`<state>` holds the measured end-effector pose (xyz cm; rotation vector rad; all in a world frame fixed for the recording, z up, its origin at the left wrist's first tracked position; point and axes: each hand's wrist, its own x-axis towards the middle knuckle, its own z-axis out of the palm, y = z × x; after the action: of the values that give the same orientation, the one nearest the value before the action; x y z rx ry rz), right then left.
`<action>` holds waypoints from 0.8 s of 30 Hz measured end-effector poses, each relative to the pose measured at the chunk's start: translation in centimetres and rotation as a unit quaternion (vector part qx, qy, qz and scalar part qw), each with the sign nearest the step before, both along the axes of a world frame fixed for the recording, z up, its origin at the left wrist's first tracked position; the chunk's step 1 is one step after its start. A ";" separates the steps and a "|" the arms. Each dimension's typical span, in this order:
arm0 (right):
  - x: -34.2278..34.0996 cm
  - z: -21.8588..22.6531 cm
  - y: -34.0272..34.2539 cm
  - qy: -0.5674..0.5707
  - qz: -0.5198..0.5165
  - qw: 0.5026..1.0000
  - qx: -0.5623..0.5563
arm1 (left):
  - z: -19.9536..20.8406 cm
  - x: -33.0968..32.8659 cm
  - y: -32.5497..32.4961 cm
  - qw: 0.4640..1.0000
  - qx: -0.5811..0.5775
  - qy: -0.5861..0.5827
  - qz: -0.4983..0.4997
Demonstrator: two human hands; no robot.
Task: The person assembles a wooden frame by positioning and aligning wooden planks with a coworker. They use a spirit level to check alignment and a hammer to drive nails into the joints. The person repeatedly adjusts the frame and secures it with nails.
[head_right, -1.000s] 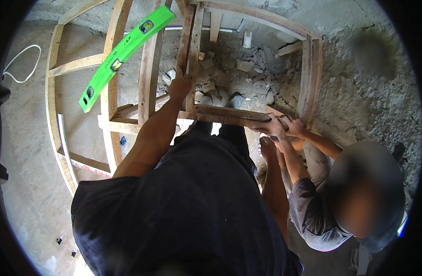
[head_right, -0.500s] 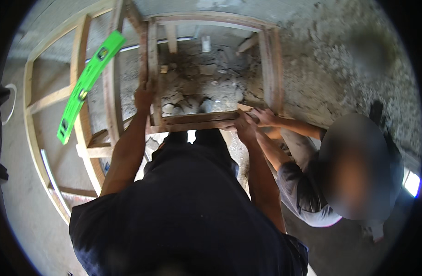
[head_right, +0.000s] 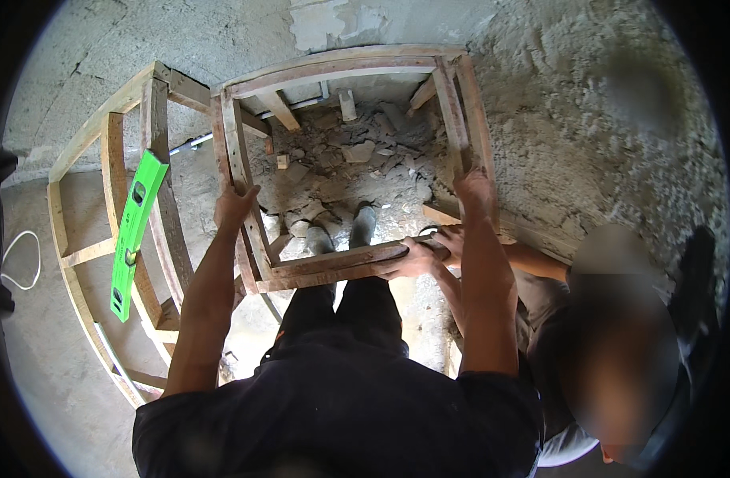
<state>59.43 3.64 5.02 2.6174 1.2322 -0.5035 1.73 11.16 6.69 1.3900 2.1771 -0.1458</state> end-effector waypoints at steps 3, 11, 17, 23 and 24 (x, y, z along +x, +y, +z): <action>1.4 -0.9 1.6 0.047 -0.056 0.997 -0.033 | -0.2 0.6 0.2 1.000 -0.014 0.019 0.020; 4.1 -6.8 3.3 0.096 -0.057 0.993 0.022 | -1.4 0.0 1.0 0.999 -0.015 0.032 -0.012; 3.6 -4.0 2.2 0.153 -0.099 0.981 0.066 | -2.1 -1.6 0.1 0.999 0.041 -0.013 -0.019; 4.2 -3.2 1.1 0.154 -0.084 0.972 0.157 | -0.8 -1.4 -1.1 0.998 0.060 0.013 -0.008; 4.3 -3.4 0.7 0.142 -0.068 0.971 0.181 | -0.6 -1.4 -1.4 0.997 0.077 0.011 -0.005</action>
<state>63.77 4.35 1.58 3.0358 1.3431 -0.7654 0.33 9.77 6.08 1.4887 2.2398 0.0051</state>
